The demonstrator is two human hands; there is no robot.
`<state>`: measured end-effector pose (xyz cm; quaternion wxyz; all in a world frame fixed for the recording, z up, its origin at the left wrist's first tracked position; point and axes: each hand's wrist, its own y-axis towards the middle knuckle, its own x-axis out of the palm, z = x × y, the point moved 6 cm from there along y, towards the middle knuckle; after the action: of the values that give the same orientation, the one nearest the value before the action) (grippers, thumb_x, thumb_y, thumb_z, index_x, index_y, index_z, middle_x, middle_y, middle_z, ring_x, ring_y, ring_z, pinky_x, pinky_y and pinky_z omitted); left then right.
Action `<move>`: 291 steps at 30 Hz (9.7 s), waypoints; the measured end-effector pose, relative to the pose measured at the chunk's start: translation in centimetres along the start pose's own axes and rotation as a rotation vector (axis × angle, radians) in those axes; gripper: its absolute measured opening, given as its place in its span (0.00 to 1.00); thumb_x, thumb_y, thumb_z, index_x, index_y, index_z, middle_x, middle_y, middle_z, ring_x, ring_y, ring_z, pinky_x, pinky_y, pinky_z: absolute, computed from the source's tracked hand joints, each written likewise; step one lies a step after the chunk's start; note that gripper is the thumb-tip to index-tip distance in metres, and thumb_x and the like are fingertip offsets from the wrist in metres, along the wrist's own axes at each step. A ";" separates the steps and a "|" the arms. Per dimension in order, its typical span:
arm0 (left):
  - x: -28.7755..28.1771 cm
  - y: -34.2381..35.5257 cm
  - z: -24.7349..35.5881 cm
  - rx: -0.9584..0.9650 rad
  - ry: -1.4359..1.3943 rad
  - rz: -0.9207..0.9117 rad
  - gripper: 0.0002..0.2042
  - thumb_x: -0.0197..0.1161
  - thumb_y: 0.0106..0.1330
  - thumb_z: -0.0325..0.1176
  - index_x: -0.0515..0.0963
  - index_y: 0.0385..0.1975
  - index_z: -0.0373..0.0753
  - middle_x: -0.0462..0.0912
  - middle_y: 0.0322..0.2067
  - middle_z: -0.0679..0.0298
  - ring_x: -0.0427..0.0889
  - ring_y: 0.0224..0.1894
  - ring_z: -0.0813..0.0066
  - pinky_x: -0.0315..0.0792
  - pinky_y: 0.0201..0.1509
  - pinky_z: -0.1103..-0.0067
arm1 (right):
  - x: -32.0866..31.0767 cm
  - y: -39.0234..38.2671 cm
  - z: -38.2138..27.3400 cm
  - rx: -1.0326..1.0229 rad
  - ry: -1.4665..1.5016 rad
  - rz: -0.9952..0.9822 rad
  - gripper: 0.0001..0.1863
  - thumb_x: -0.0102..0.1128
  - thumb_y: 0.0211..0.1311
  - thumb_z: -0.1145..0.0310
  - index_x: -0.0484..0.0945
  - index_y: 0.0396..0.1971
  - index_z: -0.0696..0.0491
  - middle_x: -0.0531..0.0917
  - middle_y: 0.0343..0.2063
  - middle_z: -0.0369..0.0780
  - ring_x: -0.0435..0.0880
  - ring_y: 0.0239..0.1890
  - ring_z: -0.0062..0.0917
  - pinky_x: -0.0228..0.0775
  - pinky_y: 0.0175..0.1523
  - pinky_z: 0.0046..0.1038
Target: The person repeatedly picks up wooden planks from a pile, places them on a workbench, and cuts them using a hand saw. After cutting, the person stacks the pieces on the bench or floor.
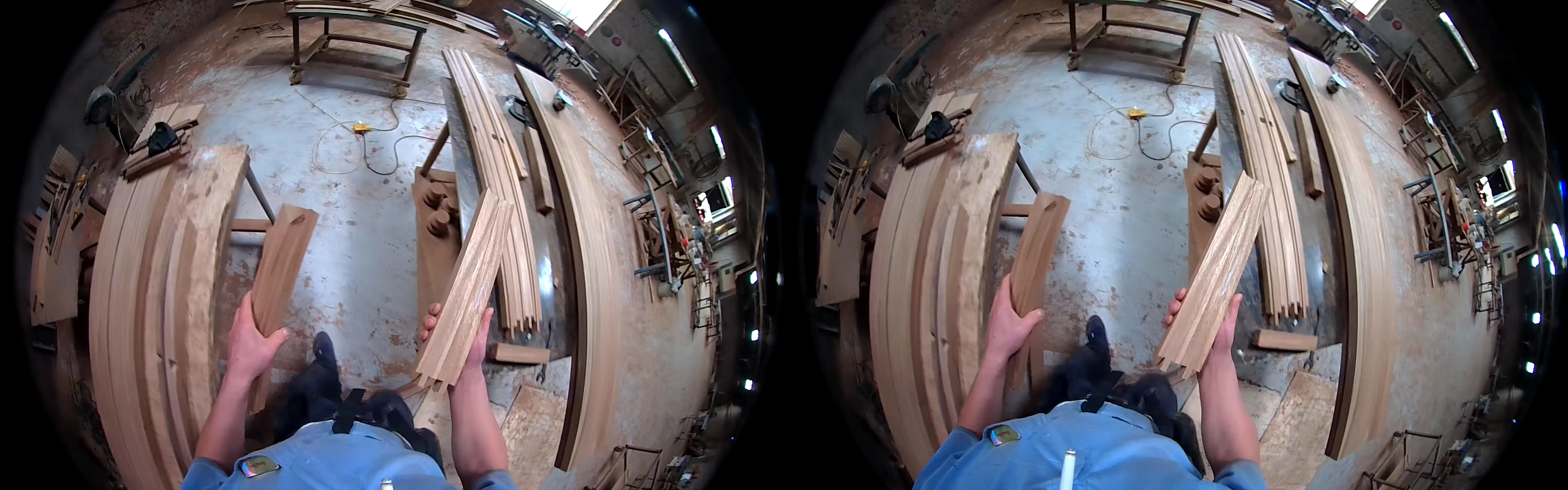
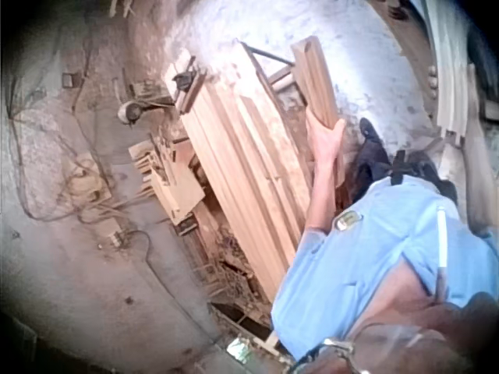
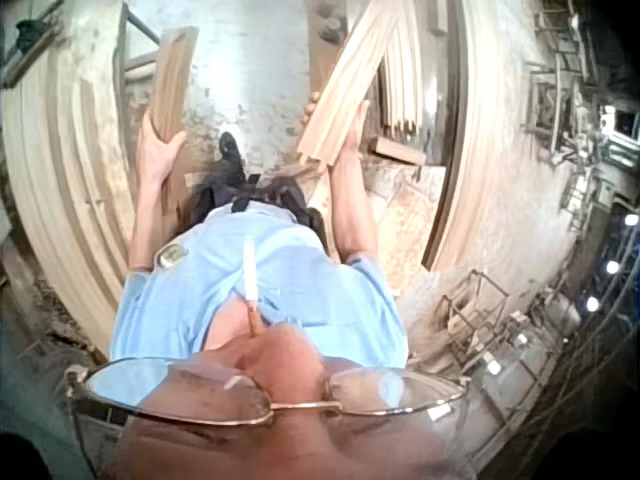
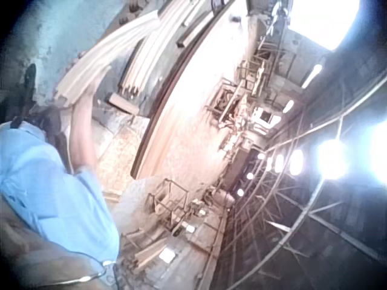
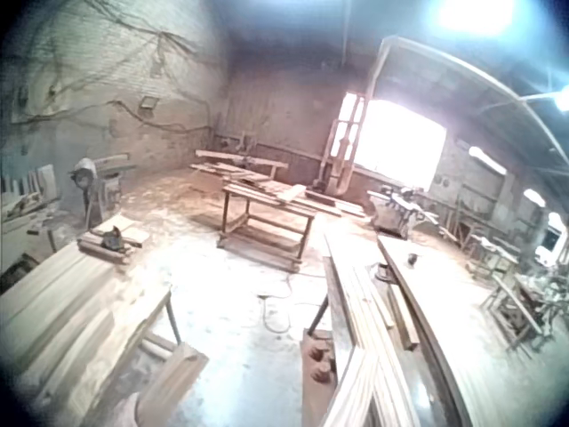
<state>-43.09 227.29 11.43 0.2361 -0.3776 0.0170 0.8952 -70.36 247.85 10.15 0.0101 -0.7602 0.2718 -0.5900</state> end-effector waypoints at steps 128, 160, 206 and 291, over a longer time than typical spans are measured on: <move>-59.7 172.1 -14.9 0.177 0.504 0.067 0.33 0.65 0.38 0.28 0.67 0.52 0.35 0.74 0.46 0.51 0.71 0.52 0.53 0.64 0.59 0.67 | 78.7 178.5 8.6 -0.753 -2.715 -0.634 0.50 0.76 0.34 0.52 0.62 0.59 0.58 0.71 0.49 0.47 0.71 0.48 0.43 0.64 0.53 0.38; -64.3 166.3 -22.5 0.247 0.332 -0.089 0.28 0.65 0.41 0.27 0.69 0.48 0.34 0.75 0.45 0.52 0.71 0.52 0.54 0.63 0.60 0.65 | 79.8 178.9 18.3 -0.782 -2.642 -1.293 0.53 0.72 0.32 0.44 0.62 0.58 0.60 0.69 0.50 0.52 0.68 0.50 0.50 0.58 0.54 0.49; -85.2 159.7 -36.9 -0.404 0.745 0.433 0.28 0.63 0.39 0.22 0.70 0.48 0.35 0.73 0.44 0.54 0.69 0.50 0.54 0.65 0.58 0.67 | 98.1 195.7 58.2 -0.888 -2.129 -1.846 0.47 0.77 0.31 0.53 0.66 0.55 0.57 0.72 0.48 0.44 0.70 0.51 0.38 0.59 0.55 0.39; -105.3 187.0 -71.9 -0.705 0.503 0.604 0.21 0.55 0.59 0.35 0.72 0.55 0.42 0.74 0.53 0.65 0.66 0.62 0.69 0.53 0.69 0.63 | 107.7 206.9 123.1 0.708 -1.767 -2.330 0.35 0.50 0.57 0.85 0.55 0.66 0.57 0.71 0.56 0.54 0.75 0.56 0.40 0.69 0.59 0.32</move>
<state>-12.96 3.12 4.43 -0.1853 -0.6154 -0.1211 0.7565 -25.55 -11.80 -0.75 -0.1175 -0.6039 -0.7138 0.3347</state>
